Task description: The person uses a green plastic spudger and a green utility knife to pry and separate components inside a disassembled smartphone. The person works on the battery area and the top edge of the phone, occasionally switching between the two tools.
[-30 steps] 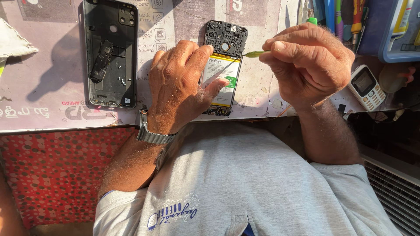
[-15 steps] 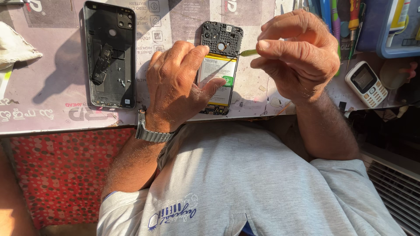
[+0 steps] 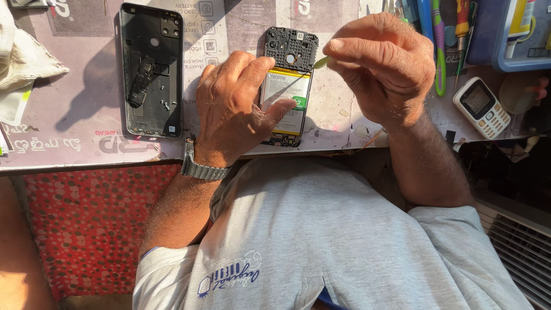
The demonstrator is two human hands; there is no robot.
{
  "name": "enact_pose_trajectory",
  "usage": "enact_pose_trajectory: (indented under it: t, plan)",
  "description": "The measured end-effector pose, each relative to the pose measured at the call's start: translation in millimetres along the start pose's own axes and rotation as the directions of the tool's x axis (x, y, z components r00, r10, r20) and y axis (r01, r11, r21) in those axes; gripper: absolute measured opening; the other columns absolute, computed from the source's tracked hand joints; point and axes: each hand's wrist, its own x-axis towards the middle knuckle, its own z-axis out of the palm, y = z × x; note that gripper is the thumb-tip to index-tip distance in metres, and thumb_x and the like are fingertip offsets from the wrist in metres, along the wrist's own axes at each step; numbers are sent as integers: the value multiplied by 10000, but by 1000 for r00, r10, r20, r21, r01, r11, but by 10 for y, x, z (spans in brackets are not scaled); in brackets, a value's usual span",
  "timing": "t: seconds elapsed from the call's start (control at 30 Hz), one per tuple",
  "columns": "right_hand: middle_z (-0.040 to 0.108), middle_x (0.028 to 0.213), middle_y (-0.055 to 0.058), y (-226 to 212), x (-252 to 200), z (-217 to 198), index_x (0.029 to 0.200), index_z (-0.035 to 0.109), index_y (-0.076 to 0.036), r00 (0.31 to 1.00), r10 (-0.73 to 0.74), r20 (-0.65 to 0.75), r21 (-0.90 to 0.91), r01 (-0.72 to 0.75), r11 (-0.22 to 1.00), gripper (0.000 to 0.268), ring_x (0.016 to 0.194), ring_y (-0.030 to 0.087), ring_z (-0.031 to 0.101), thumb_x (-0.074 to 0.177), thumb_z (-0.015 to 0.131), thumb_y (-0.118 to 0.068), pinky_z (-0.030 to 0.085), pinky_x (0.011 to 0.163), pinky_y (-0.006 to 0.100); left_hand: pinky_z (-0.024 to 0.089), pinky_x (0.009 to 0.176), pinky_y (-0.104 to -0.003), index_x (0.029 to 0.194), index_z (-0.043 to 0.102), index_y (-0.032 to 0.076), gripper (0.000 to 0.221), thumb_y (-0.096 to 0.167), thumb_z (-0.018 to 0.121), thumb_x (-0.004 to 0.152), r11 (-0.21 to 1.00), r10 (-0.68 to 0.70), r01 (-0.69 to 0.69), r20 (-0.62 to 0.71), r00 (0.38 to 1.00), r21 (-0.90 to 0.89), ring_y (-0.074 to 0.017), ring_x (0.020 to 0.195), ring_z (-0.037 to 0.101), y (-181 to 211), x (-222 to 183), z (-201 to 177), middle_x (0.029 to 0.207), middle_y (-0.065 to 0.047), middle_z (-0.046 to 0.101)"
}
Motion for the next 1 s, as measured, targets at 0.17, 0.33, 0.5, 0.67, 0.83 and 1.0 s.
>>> enact_pose_trajectory:
  t: [0.17,0.33,0.5,0.67,0.83,1.0]
  plan:
    - [725,1119,168,50,40,-8,1280,660,1,1000,-20,21,112,18,994,275,989,194,739,1033,779,21,637,810,277,448,818,-448,1215,680,43,670,575,847,845,1000,6,-6,-7,1000,4,-271,933,658,-8,4,16,1058,-78,641]
    - [719,1162,178,30,42,-3,1306,643,8,999,-20,30,127,16,992,276,1066,217,731,1051,743,37,636,876,290,444,806,-445,1219,677,46,682,632,800,893,1000,9,-9,-13,1000,10,-258,905,646,-37,-24,34,1048,-74,636]
    - [708,1207,187,-12,12,-5,1363,618,9,999,-24,30,162,19,987,296,1089,221,731,1079,678,64,634,914,284,437,781,-432,1248,726,101,682,692,682,911,1000,-8,7,16,1000,26,-215,832,617,-60,-42,83,959,-49,596]
    - [725,1106,155,-134,106,14,1262,684,-44,995,96,-30,135,-91,987,276,975,198,736,1008,758,35,624,792,259,443,779,-416,1230,744,124,703,729,582,911,999,-8,8,-13,1000,38,-206,823,603,-3,27,38,955,-46,593]
    - [715,1091,123,-191,106,23,1216,691,-64,991,132,-24,93,-129,987,291,938,186,714,952,793,5,601,756,257,458,788,-424,1235,742,104,725,730,577,909,1000,-26,26,12,1000,7,-219,803,604,18,7,18,929,-45,606]
    - [712,1102,130,-165,70,9,1218,682,-74,993,118,-12,82,-116,990,286,1010,193,717,961,779,8,597,784,259,460,793,-431,1228,738,103,720,726,586,900,1000,-12,12,1,1000,2,-227,814,615,3,14,24,933,-56,610]
